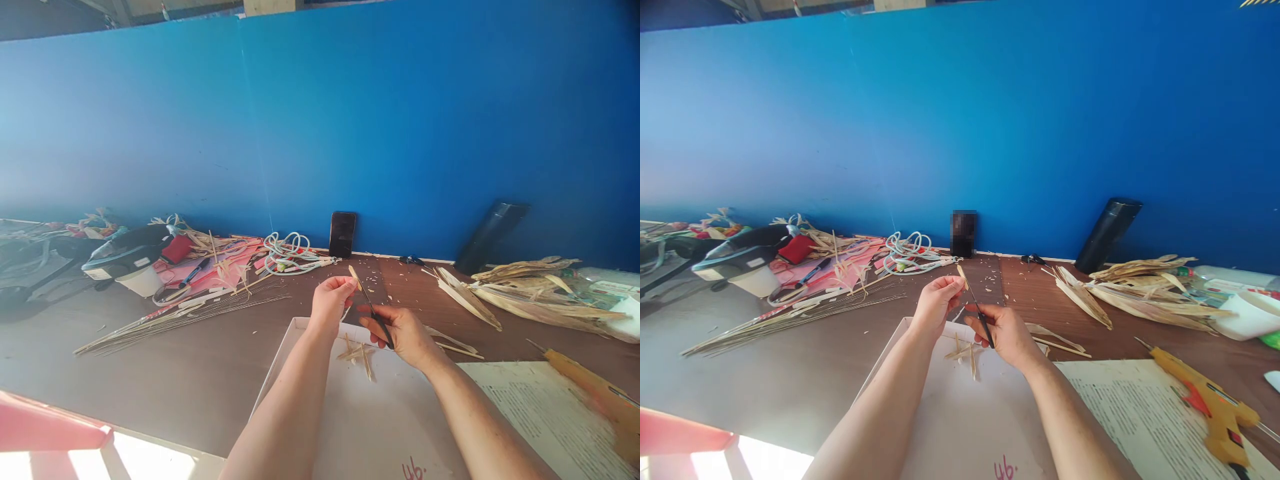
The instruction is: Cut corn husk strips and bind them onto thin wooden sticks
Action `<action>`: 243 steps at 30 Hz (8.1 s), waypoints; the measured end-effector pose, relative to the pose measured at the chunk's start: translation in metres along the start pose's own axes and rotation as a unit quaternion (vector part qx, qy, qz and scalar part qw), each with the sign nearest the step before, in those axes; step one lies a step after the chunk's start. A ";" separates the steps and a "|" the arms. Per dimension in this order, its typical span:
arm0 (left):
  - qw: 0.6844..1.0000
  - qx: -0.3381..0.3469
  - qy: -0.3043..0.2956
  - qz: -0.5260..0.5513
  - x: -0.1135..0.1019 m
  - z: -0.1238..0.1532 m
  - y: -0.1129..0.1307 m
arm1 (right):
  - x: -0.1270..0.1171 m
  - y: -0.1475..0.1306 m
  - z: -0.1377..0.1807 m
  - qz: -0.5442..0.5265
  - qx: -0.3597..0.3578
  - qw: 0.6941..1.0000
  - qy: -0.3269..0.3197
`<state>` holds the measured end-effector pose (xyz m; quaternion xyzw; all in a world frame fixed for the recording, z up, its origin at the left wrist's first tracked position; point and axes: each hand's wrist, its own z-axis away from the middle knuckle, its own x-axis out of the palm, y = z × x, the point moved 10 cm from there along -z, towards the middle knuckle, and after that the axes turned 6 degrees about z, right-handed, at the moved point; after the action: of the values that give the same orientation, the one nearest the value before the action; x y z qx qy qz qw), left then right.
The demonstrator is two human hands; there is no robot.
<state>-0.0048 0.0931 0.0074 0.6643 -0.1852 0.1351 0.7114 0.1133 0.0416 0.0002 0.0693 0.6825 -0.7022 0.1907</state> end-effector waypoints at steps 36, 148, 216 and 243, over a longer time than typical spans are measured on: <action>0.997 -0.037 -0.059 -0.015 0.012 0.004 -0.009 | -0.004 -0.009 0.003 0.024 -0.016 1.000 0.006; 0.997 -0.028 -0.014 -0.065 0.008 0.001 -0.005 | -0.006 -0.008 0.001 0.027 -0.023 0.999 0.009; 0.991 0.009 -0.016 -0.135 0.007 0.002 -0.001 | -0.005 -0.006 0.001 0.023 -0.003 1.000 0.009; 0.987 0.030 -0.014 -0.159 0.008 0.003 0.003 | -0.005 -0.003 0.001 0.031 0.009 0.999 0.012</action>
<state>0.0007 0.0902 0.0133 0.7079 -0.0833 0.0167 0.7012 0.1170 0.0414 0.0051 0.1011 0.6761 -0.7009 0.2036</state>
